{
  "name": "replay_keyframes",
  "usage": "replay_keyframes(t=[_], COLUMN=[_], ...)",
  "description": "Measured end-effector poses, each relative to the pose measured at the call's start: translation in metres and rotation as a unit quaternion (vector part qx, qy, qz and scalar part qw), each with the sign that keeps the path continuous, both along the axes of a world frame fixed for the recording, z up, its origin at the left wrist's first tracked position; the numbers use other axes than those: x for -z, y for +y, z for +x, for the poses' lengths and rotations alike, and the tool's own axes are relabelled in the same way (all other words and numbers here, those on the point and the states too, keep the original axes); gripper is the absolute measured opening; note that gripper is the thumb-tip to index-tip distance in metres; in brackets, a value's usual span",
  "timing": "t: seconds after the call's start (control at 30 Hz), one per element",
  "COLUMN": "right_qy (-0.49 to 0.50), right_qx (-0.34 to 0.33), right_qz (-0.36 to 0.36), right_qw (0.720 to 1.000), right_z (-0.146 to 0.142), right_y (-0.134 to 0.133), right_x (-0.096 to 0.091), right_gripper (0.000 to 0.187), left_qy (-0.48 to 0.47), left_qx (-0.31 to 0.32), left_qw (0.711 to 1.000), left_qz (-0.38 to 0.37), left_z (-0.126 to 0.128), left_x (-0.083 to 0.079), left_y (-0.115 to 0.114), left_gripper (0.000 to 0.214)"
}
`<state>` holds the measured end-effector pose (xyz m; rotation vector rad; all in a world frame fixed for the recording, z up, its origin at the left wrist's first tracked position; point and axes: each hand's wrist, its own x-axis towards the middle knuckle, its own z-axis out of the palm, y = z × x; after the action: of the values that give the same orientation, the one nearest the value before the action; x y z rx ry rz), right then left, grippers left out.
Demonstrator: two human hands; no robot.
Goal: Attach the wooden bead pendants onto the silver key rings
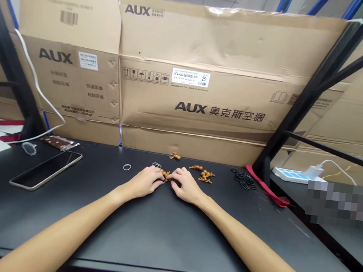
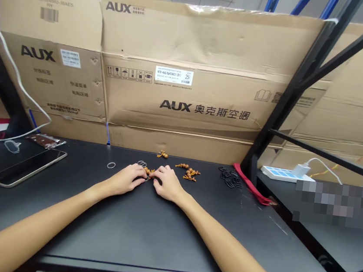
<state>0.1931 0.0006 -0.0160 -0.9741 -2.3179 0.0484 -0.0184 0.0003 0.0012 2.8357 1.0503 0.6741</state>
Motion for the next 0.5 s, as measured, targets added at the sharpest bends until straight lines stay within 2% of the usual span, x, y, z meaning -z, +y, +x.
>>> replay_keyframes(t=[0.1, 0.33, 0.5], right_qy=[-0.006, 0.06, 0.118], right_qx=[-0.01, -0.01, 0.021], right_qz=[-0.007, -0.049, -0.089], right_qw=[1.0, 0.997, 0.989], right_z=[-0.0008, 0.0002, 0.0005], right_y=[-0.001, 0.0027, 0.0033], right_x=[-0.0003, -0.0009, -0.0011], right_gripper=[0.018, 0.03, 0.029], left_qy=[0.0, 0.002, -0.003], left_qx=[0.002, -0.002, 0.003], left_qw=[1.0, 1.0, 1.0], left_qz=[0.002, 0.003, 0.001], left_z=[0.0001, -0.0002, -0.0001], left_x=[0.0, 0.001, 0.0003], left_y=[-0.0001, 0.0006, -0.0004], left_gripper=[0.018, 0.018, 0.016])
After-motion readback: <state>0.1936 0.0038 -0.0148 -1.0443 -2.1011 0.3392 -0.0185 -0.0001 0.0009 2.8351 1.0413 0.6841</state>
